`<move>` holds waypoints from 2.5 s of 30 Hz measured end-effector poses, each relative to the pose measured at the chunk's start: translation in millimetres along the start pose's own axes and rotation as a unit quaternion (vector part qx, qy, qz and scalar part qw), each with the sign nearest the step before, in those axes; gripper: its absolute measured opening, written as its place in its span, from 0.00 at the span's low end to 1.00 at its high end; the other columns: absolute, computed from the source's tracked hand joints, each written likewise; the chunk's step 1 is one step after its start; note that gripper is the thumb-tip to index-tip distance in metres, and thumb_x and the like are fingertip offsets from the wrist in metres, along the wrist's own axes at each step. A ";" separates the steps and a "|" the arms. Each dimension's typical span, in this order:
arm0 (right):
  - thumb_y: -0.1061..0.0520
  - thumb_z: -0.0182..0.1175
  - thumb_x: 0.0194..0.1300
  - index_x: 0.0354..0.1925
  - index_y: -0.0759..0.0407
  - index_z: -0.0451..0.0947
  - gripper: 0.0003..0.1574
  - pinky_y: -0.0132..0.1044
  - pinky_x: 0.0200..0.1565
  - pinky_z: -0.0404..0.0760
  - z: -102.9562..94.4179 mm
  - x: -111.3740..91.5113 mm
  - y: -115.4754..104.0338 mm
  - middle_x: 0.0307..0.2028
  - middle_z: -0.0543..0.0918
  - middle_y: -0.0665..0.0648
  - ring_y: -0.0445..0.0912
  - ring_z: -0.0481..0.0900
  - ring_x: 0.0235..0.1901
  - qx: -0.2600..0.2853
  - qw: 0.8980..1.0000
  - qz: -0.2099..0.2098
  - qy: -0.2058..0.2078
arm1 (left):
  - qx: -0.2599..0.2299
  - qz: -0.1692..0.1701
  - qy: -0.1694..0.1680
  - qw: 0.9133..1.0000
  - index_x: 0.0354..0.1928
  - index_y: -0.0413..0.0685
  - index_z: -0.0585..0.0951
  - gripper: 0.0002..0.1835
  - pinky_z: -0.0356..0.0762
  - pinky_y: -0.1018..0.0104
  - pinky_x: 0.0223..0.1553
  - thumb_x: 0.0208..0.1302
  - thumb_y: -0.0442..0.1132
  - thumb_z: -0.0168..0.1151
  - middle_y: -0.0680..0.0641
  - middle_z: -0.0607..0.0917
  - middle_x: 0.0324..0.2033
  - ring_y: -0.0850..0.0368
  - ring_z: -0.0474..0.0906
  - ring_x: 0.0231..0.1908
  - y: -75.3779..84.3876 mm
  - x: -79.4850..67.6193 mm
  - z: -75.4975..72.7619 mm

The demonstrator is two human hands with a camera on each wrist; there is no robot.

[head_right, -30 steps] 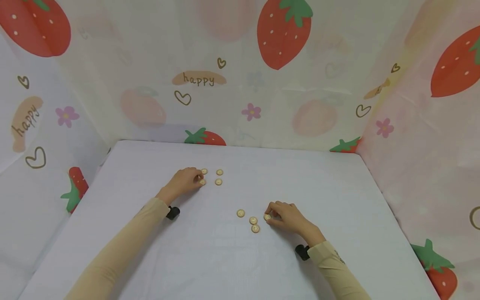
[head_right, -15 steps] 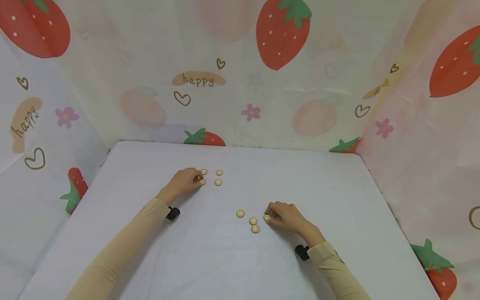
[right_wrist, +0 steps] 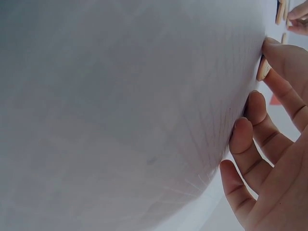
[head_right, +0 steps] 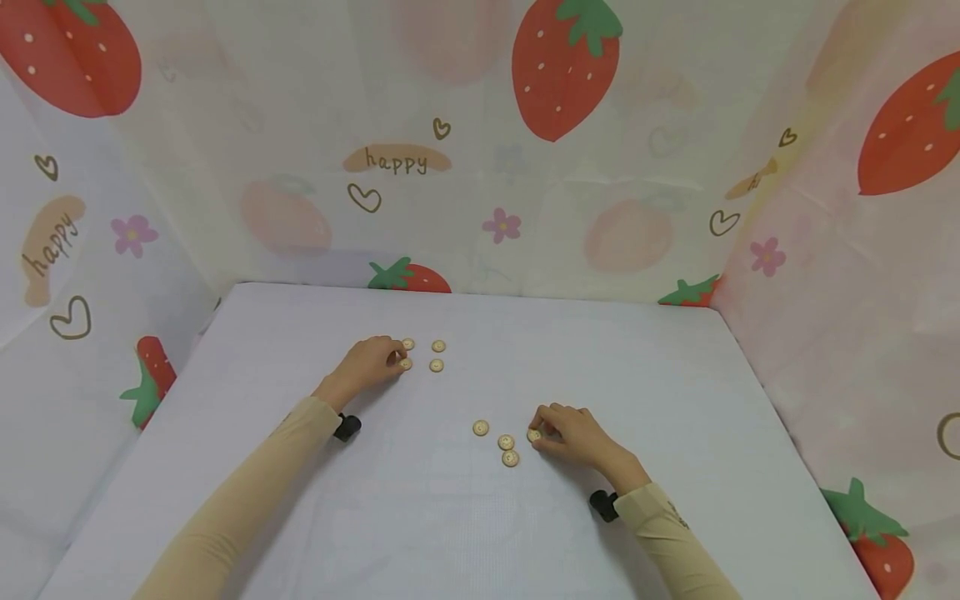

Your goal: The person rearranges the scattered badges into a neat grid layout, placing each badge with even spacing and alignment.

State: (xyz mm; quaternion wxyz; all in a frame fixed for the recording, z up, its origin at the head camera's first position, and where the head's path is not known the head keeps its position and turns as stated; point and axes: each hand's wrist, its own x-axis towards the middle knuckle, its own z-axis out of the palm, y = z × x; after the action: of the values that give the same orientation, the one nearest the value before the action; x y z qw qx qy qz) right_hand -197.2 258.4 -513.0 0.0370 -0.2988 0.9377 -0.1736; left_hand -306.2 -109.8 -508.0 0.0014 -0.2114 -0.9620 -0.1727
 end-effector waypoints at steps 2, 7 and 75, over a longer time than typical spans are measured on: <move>0.49 0.62 0.59 0.41 0.47 0.75 0.12 0.39 0.37 0.65 0.1 0.2 -0.1 0.29 0.74 0.43 0.37 0.69 0.31 0.000 1.000 0.000 0.002 | -0.001 -0.001 -0.002 1.000 0.39 0.44 0.83 0.11 0.71 0.62 0.33 0.59 0.43 0.63 0.49 0.78 0.26 0.57 0.71 0.28 0.1 0.2 0.0; 0.49 0.63 0.59 0.41 0.47 0.75 0.12 0.40 0.37 0.65 -0.3 -0.6 -0.9 0.29 0.74 0.44 0.38 0.69 0.31 0.003 1.000 -0.004 0.010 | -0.008 -0.003 -0.004 1.000 0.40 0.44 0.82 0.11 0.72 0.61 0.34 0.58 0.42 0.63 0.49 0.79 0.27 0.57 0.72 0.29 0.1 0.1 0.5; 0.50 0.63 0.59 0.40 0.49 0.75 0.11 0.39 0.37 0.66 -0.8 0.8 -2.5 0.30 0.76 0.44 0.38 0.72 0.32 0.003 1.000 -0.004 0.006 | -0.047 0.128 -0.053 0.989 0.47 0.51 0.80 0.14 0.72 0.68 0.37 0.59 0.42 0.63 0.51 0.79 0.36 0.60 0.72 0.35 72.3 -16.3 15.5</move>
State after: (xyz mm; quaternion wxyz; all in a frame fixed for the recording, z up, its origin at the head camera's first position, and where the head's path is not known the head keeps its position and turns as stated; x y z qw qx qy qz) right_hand -196.6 256.3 -511.4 0.0313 -0.3016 0.9360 -0.1786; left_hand -260.8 -49.7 -499.8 -0.0377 -0.3412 -0.9166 -0.2051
